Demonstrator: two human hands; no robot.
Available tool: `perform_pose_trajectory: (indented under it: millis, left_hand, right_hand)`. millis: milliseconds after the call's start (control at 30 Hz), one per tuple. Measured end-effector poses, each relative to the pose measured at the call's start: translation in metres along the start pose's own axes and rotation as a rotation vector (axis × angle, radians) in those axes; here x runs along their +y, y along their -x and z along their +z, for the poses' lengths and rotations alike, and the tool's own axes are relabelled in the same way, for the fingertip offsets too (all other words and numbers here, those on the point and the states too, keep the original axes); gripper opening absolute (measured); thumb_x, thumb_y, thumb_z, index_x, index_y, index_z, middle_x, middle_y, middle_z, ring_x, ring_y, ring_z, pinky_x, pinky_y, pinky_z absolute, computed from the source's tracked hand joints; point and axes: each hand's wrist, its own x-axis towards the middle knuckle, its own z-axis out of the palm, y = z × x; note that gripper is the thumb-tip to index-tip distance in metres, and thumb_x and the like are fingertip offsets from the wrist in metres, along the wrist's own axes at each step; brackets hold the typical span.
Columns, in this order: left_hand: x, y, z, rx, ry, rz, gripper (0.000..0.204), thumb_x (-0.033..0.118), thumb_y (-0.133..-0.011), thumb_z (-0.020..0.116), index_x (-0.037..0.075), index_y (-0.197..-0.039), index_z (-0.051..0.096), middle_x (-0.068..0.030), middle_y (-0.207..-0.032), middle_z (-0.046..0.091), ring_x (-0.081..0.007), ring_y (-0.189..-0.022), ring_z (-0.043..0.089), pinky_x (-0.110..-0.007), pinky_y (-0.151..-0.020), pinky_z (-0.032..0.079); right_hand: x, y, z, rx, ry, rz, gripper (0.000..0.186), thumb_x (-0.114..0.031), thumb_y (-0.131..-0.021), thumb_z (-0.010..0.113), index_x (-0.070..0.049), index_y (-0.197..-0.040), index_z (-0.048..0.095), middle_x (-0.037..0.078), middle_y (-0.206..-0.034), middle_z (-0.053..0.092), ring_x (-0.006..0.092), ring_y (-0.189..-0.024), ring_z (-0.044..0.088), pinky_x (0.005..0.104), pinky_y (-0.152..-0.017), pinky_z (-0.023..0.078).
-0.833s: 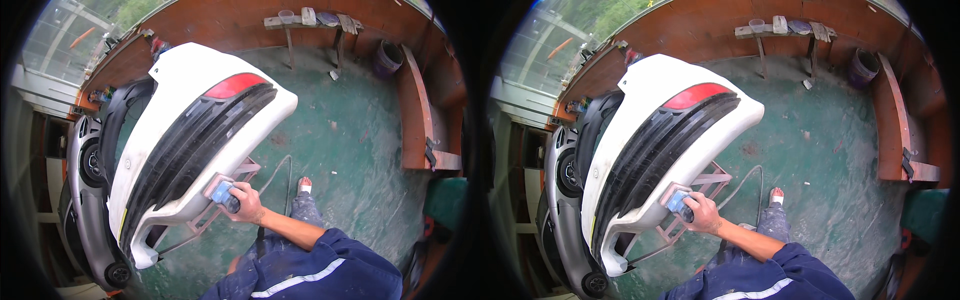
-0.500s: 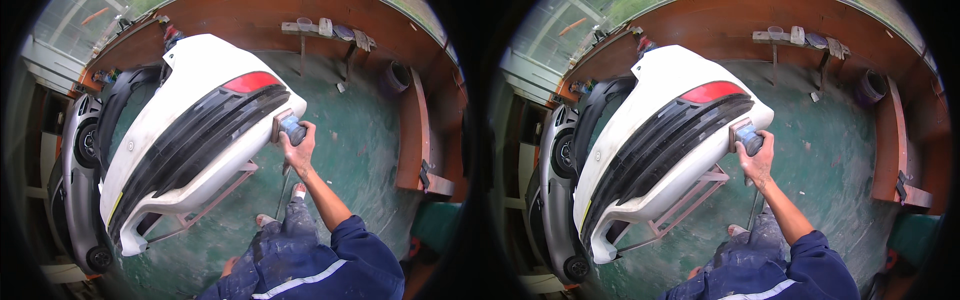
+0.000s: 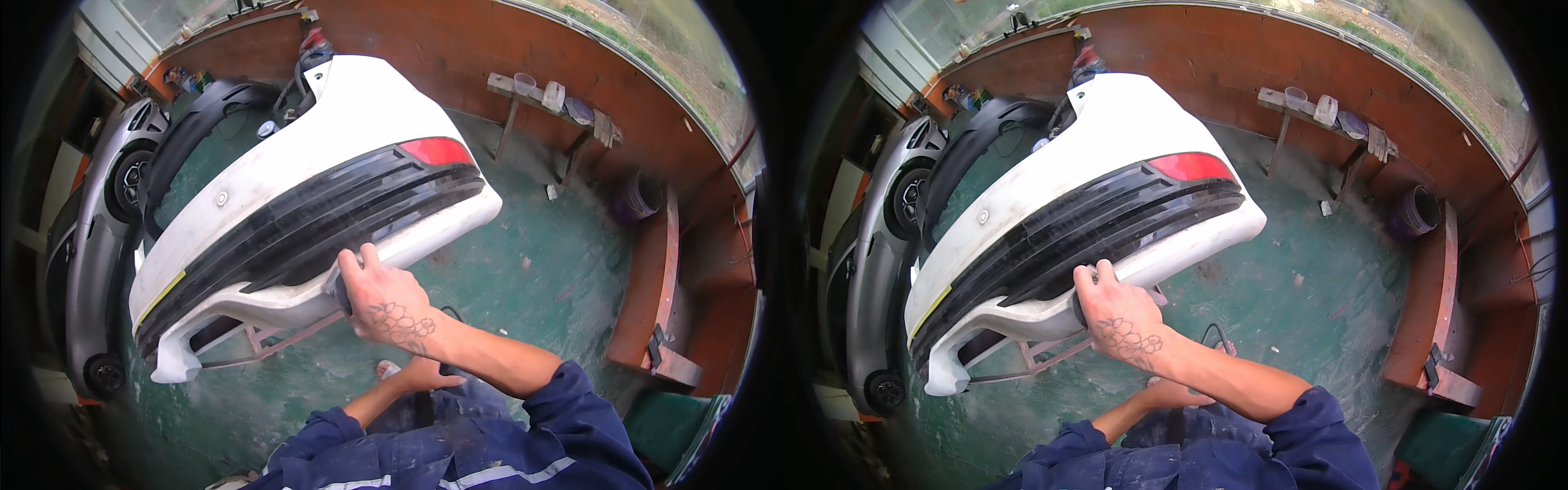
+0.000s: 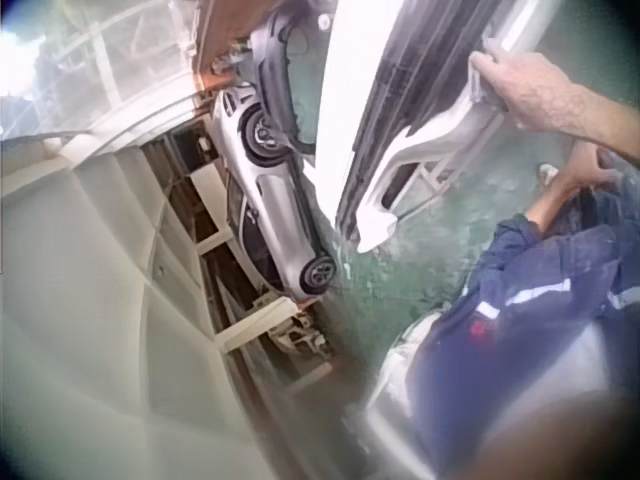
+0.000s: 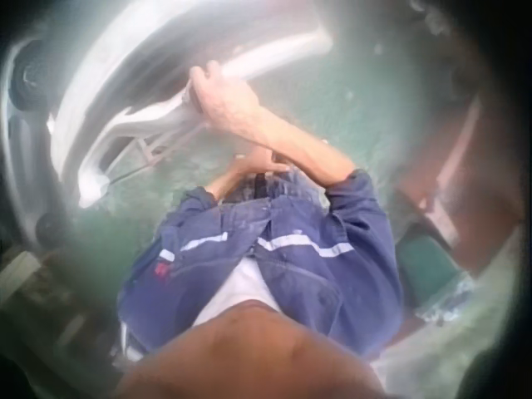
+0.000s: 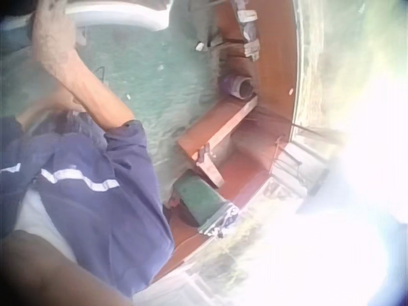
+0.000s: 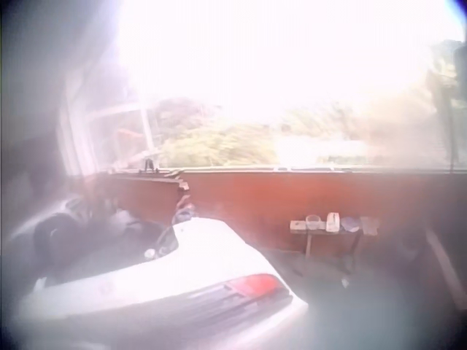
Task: The person uses a handheld electric sander to smooth the surface of a white car bumper mounted on a stand. The person moves the sander across the bumper's flat and curved areas, including around the taillight and lower grille sections.
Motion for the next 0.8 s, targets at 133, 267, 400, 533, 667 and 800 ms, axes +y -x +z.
perform_pose_trajectory:
  millis: [133, 267, 400, 533, 667, 800]
  left_hand:
    - [-0.030, -0.091, 0.072, -0.056, 0.024, 0.125, 0.083, 0.049, -0.088, 0.082, 0.005, -0.151, 0.051, -0.0211, -0.149, 0.059, -0.0411, -0.143, 0.051, -0.050, -0.119, 0.040]
    - [-0.067, -0.129, 0.113, -0.114, -0.173, -0.012, 0.064, 0.049, -0.090, 0.079, 0.009, -0.136, 0.058, -0.0186, -0.128, 0.067, -0.0407, -0.125, 0.062, -0.052, -0.104, 0.049]
    - [-0.067, -0.146, 0.130, -0.051, -0.075, -0.099, 0.049, 0.049, -0.093, 0.077, 0.006, -0.115, 0.066, -0.0199, -0.105, 0.073, -0.0413, -0.105, 0.071, -0.053, -0.090, 0.053]
    - [-0.028, -0.137, 0.128, 0.213, 0.019, -0.171, 0.050, 0.054, -0.096, 0.073, 0.003, -0.093, 0.069, -0.0219, -0.084, 0.072, -0.0451, -0.088, 0.072, -0.054, -0.078, 0.055]
    - [0.004, -0.139, 0.107, 0.362, -0.017, -0.182, 0.050, 0.054, -0.094, 0.076, 0.005, -0.086, 0.071, -0.0201, -0.073, 0.069, -0.0456, -0.076, 0.070, -0.055, -0.070, 0.053]
    - [0.013, -0.129, 0.094, 0.453, -0.036, -0.197, 0.045, 0.052, -0.091, 0.078, 0.007, -0.083, 0.073, -0.0180, -0.069, 0.068, -0.0441, -0.073, 0.070, -0.053, -0.067, 0.054]
  right_hand:
    - [0.029, -0.005, -0.037, -0.117, 0.079, 0.055, 0.064, -0.020, -0.081, 0.088, 0.000, -0.126, 0.047, 0.028, -0.113, 0.060, 0.0534, -0.093, 0.070, 0.0579, -0.081, 0.060]
    - [0.140, -0.035, -0.110, -0.287, 0.063, -0.003, 0.057, -0.025, -0.078, 0.091, 0.003, -0.114, 0.056, 0.028, -0.110, 0.069, 0.0447, -0.105, 0.071, 0.0485, -0.095, 0.055]
    - [0.196, -0.067, -0.167, -0.546, 0.117, 0.043, 0.058, -0.024, -0.076, 0.088, 0.001, -0.120, 0.060, 0.021, -0.103, 0.074, 0.0343, -0.100, 0.074, 0.0437, -0.087, 0.058]
    - [0.160, -0.121, -0.137, -0.777, 0.090, -0.079, 0.057, -0.026, -0.070, 0.091, 0.000, -0.111, 0.061, 0.019, -0.100, 0.073, 0.0297, -0.097, 0.073, 0.0417, -0.085, 0.058]
    - [0.101, -0.157, -0.112, -0.940, 0.134, -0.173, 0.064, -0.029, -0.073, 0.089, 0.006, -0.118, 0.061, 0.022, -0.099, 0.073, 0.0328, -0.094, 0.073, 0.0429, -0.084, 0.058]
    - [0.100, -0.166, -0.113, -1.007, 0.214, -0.187, 0.069, -0.034, -0.073, 0.087, 0.010, -0.120, 0.062, 0.024, -0.096, 0.074, 0.0341, -0.092, 0.073, 0.0444, -0.081, 0.057]
